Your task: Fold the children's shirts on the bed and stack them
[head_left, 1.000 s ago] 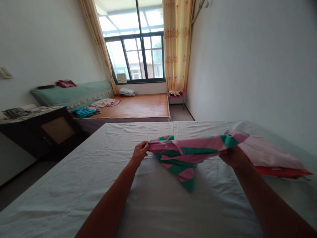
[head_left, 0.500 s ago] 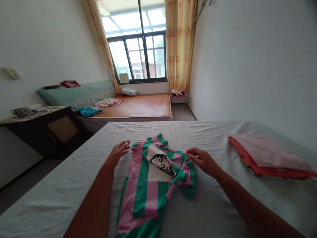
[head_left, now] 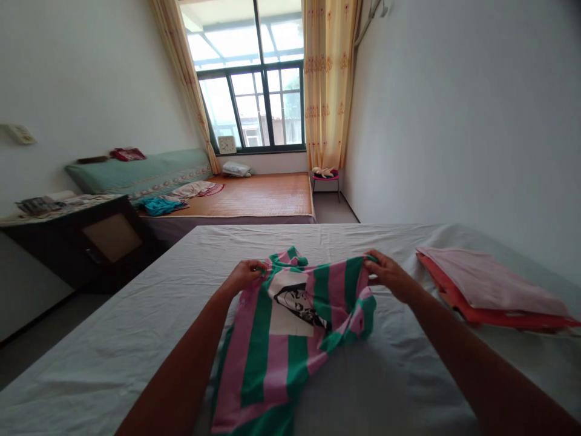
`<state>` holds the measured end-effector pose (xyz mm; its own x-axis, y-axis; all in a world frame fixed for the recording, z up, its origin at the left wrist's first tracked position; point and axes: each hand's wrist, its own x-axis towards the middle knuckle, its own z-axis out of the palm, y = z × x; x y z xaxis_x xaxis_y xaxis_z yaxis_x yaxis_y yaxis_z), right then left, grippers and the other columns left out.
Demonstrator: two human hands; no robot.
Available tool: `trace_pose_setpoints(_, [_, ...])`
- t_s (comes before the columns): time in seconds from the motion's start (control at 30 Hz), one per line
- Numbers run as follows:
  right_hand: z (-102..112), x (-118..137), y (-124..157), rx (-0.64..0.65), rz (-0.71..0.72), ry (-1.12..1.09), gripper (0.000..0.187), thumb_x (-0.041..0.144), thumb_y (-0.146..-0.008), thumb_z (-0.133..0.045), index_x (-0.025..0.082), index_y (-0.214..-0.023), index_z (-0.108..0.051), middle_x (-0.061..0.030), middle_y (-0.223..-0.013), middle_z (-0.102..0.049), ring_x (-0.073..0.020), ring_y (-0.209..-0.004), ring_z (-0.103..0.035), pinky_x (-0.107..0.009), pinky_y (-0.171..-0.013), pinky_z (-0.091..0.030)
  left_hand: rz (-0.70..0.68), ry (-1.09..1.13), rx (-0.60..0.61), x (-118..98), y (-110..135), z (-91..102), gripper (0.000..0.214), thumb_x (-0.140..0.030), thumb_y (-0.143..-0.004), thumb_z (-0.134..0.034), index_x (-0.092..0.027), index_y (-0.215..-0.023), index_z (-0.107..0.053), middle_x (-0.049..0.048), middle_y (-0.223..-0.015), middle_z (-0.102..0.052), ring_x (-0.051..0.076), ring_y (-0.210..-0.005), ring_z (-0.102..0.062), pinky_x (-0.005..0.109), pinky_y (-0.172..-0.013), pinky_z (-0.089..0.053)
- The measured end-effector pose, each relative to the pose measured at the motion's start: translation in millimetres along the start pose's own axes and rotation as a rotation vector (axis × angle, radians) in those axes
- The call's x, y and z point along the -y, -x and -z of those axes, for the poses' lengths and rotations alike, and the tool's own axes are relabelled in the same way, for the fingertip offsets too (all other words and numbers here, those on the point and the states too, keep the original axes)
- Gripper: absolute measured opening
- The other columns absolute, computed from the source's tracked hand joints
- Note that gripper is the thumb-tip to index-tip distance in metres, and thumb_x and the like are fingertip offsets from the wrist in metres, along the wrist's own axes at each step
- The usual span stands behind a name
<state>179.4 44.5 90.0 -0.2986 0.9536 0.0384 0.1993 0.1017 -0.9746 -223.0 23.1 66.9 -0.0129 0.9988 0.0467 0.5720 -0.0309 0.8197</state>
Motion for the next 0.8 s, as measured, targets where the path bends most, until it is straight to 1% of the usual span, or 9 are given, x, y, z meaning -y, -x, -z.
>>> trace_pose_setpoints(0.13, [48.8, 14.7, -42.5, -0.202, 0.045, 0.033, 0.034, 0.043, -0.073, -0.063, 0.023, -0.099, -0.054, 0.0062, -0.062, -0.054, -0.0086, -0.05, -0.05, -0.019, -0.045, -0.044, 0.002, 0.002, 0.029, -19.9, -21.0, 13.8, 0.039, -0.016, -0.057, -0.055, -0.014, -0.09, -0.077, 0.001, -0.069, -0.072, 0.016, -0.06, -0.061, 0.023, -0.054, -0.045])
trace_pose_setpoints(0.27, [72.9, 15.2, -88.5, -0.475, 0.122, 0.063, 0.036, 0.039, -0.074, -0.064, 0.019, -0.102, -0.056, 0.0046, -0.06, -0.054, -0.0071, -0.044, -0.047, -0.018, -0.042, -0.042, -0.073, 0.123, -0.293, -36.0, -54.2, 19.2, 0.047, -0.019, -0.065, -0.053, -0.011, -0.108, -0.071, 0.0048, -0.084, -0.074, 0.02, -0.074, -0.065, 0.027, -0.066, -0.05])
trace_pose_setpoints(0.37, [74.0, 12.8, -103.4, -0.57, 0.127, 0.108, 0.04, 0.032, -0.077, -0.059, 0.018, -0.114, -0.051, -0.0071, -0.092, -0.065, -0.0102, -0.055, -0.06, -0.025, -0.052, -0.053, -0.128, 0.07, -0.386, -39.9, -69.0, 16.0, 0.052, -0.024, -0.068, -0.06, -0.015, -0.119, -0.065, 0.0066, -0.104, -0.071, 0.023, -0.095, -0.064, 0.032, -0.082, -0.051])
trace_pose_setpoints(0.47, [66.8, 11.4, -83.3, -0.423, 0.195, 0.398, 0.041, 0.03, -0.075, -0.06, 0.019, -0.114, -0.055, -0.0122, -0.116, -0.062, -0.0165, -0.073, -0.067, -0.031, -0.066, -0.056, -0.152, -0.037, -0.308, -39.6, -55.6, 10.6, 0.051, -0.03, -0.07, -0.065, -0.018, -0.12, -0.064, 0.0089, -0.118, -0.065, 0.026, -0.107, -0.06, 0.036, -0.089, -0.049])
trace_pose_setpoints(0.53, [59.6, 9.9, -49.3, -0.164, 0.271, 0.578, 0.031, 0.032, -0.077, -0.06, 0.02, -0.106, -0.063, -0.0092, -0.109, -0.066, -0.0207, -0.085, -0.066, -0.034, -0.076, -0.054, -0.196, -0.06, -0.14, -38.6, -28.4, 9.9, 0.044, -0.037, -0.074, -0.064, -0.018, -0.113, -0.068, 0.0102, -0.114, -0.067, 0.026, -0.103, -0.062, 0.037, -0.088, -0.049])
trace_pose_setpoints(0.6, [52.3, 5.9, -5.7, 0.2, 0.287, 0.609, 0.028, 0.036, -0.081, -0.057, 0.022, -0.102, -0.067, -0.0075, -0.106, -0.068, -0.0228, -0.094, -0.064, -0.035, -0.082, -0.052, -0.274, -0.052, 0.184, -36.1, 8.8, 13.2, 0.038, -0.041, -0.078, -0.062, -0.019, -0.108, -0.07, 0.0092, -0.107, -0.07, 0.025, -0.097, -0.064, 0.036, -0.087, -0.05])
trace_pose_setpoints(0.67, [46.9, -2.4, 37.1, 0.443, 0.292, 0.622, 0.036, 0.035, -0.077, -0.062, 0.025, -0.111, -0.066, -0.006, -0.115, -0.066, -0.0244, -0.104, -0.06, -0.038, -0.092, -0.048, -0.384, -0.104, 0.521, -31.2, 48.3, 19.0, 0.038, -0.037, -0.076, -0.068, -0.025, -0.112, -0.068, 0.0073, -0.119, -0.065, 0.024, -0.109, -0.059, 0.035, -0.095, -0.045])
trace_pose_setpoints(0.73, [44.2, -15.2, 68.6, 0.518, 0.288, 0.651, 0.048, 0.03, -0.071, -0.067, 0.027, -0.119, -0.063, -0.0064, -0.125, -0.06, -0.0266, -0.115, -0.054, -0.041, -0.101, -0.041, -0.467, -0.179, 0.696, -24.5, 81.7, 23.2, 0.051, -0.033, -0.068, -0.077, -0.029, -0.117, -0.065, 0.0069, -0.133, -0.055, 0.026, -0.12, -0.052, 0.036, -0.101, -0.041])
trace_pose_setpoints(0.8, [43.2, -30.9, 83.6, 0.485, 0.292, 0.687, 0.05, 0.022, -0.071, -0.063, 0.027, -0.121, -0.062, -0.0067, -0.13, -0.057, -0.0269, -0.122, -0.049, -0.042, -0.105, -0.036, -0.507, -0.25, 0.709, -18.7, 103.9, 21.5, 0.058, -0.024, -0.064, -0.078, -0.03, -0.12, -0.062, 0.0064, -0.138, -0.049, 0.027, -0.126, -0.045, 0.039, -0.106, -0.035])
